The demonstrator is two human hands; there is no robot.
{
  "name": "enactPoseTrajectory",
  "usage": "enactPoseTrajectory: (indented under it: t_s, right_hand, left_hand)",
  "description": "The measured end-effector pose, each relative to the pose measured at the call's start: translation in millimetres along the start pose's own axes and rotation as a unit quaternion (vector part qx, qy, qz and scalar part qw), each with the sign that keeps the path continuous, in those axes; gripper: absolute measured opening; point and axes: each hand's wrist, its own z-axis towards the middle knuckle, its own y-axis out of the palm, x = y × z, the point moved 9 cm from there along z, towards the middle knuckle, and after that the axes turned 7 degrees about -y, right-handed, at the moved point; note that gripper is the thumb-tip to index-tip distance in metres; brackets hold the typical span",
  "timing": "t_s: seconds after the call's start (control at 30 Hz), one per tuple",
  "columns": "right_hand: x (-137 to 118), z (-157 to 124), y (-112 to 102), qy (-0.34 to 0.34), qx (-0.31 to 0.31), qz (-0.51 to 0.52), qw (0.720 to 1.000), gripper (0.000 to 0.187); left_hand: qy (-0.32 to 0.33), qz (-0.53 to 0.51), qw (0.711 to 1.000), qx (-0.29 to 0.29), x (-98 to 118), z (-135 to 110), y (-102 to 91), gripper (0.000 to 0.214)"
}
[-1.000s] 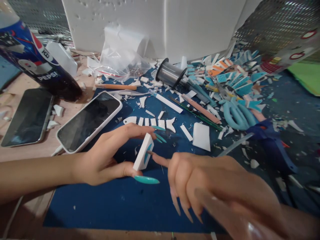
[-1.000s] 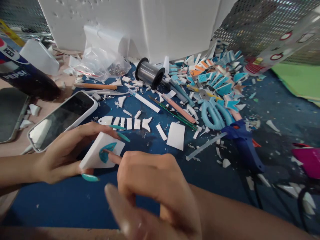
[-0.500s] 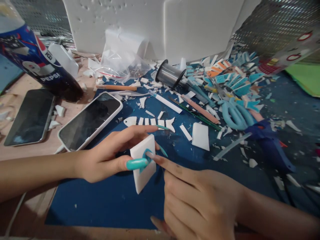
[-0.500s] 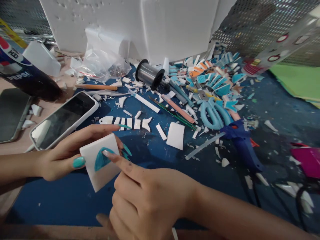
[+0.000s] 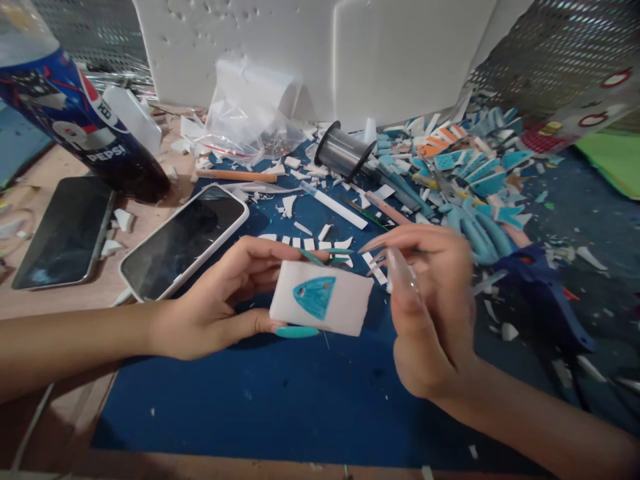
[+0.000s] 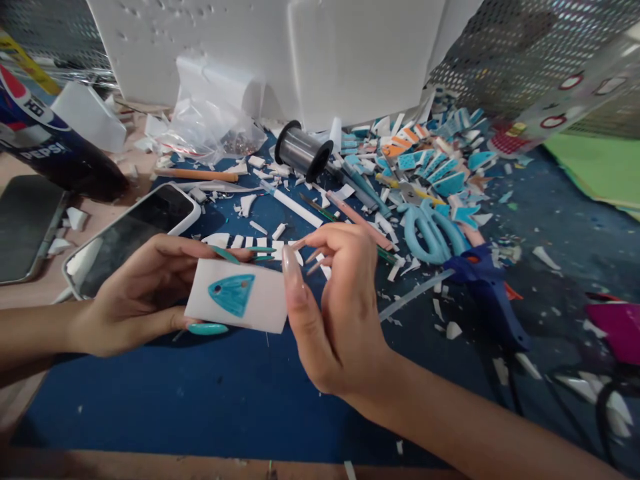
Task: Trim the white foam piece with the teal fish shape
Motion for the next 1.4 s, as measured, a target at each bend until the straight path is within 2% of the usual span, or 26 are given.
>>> enactPoseTrajectory:
  t_s: [0.03,0.1,0.17,0.23,0.33,0.47,0.63,0.8,1.07,1.13,1.23,1.33,1.4]
  right_hand:
    - [3.1,0.4,3.5,0.024,-0.009,0.017,1.0,0.021]
    - [6.8,-1.6,16.4,0.073,-0.067,0.079,0.992,0.023]
    - [7.6,-6.8,31.7,0.122,-0.143,0.156,0.97,0.03]
    - [8.3,-10.1,38.8,0.159,-0.176,0.199,0.951,0.032]
    - [10.6,-7.9,36.9,0.171,-0.162,0.185,0.954,0.028]
    - [9.4,-6.0,37.0,0.143,-0.161,0.148,0.965,0.025]
    - [8.8,-5.1,34.8,0.116,-0.149,0.103,0.976,0.024]
    - [9.7,-3.8,34.8,0.107,-0.153,0.079,0.979,0.024]
    - [15.8,-4.1,37.2,0.122,-0.153,0.092,0.976,0.028]
    - [16.3,-3.8,38.0,0.122,-0.153,0.099,0.976,0.028]
    - [15.4,-4.2,41.4,0.117,-0.163,0.117,0.973,0.028]
    - [13.9,-5.9,43.8,0.107,-0.173,0.124,0.971,0.028]
    - [14.2,-5.9,39.6,0.1,-0.153,0.114,0.977,0.029]
  left_hand:
    - [0.009,0.009,1.0,0.003,1.7,0.1,-0.4,0.052]
    - [0.02,0.021,1.0,0.009,3.5,0.1,-1.5,0.053]
    - [0.022,0.035,0.999,0.012,3.3,-0.1,-2.4,0.052]
    - [0.019,0.061,0.998,0.016,2.7,-0.3,-3.5,0.051]
    - [0.004,0.109,0.994,0.022,2.1,0.2,-5.9,0.054]
    - [-0.017,0.135,0.991,-0.001,1.2,2.1,-5.6,0.056]
    - [-0.012,0.189,0.982,0.013,0.3,3.3,-8.3,0.049]
    - [-0.044,0.184,0.982,0.012,-7.1,4.3,-8.4,0.042]
    - [-0.034,0.196,0.98,0.006,-6.1,1.2,-9.4,0.043]
    - [-0.001,0.247,0.969,0.011,0.4,2.3,-5.9,0.049]
    - [0.039,0.371,0.927,0.032,7.1,3.3,0.2,0.06]
    - [0.08,0.454,0.885,0.062,13.1,1.2,3.8,0.055]
    - [0.112,0.484,0.864,0.084,18.7,-2.3,4.8,0.051]
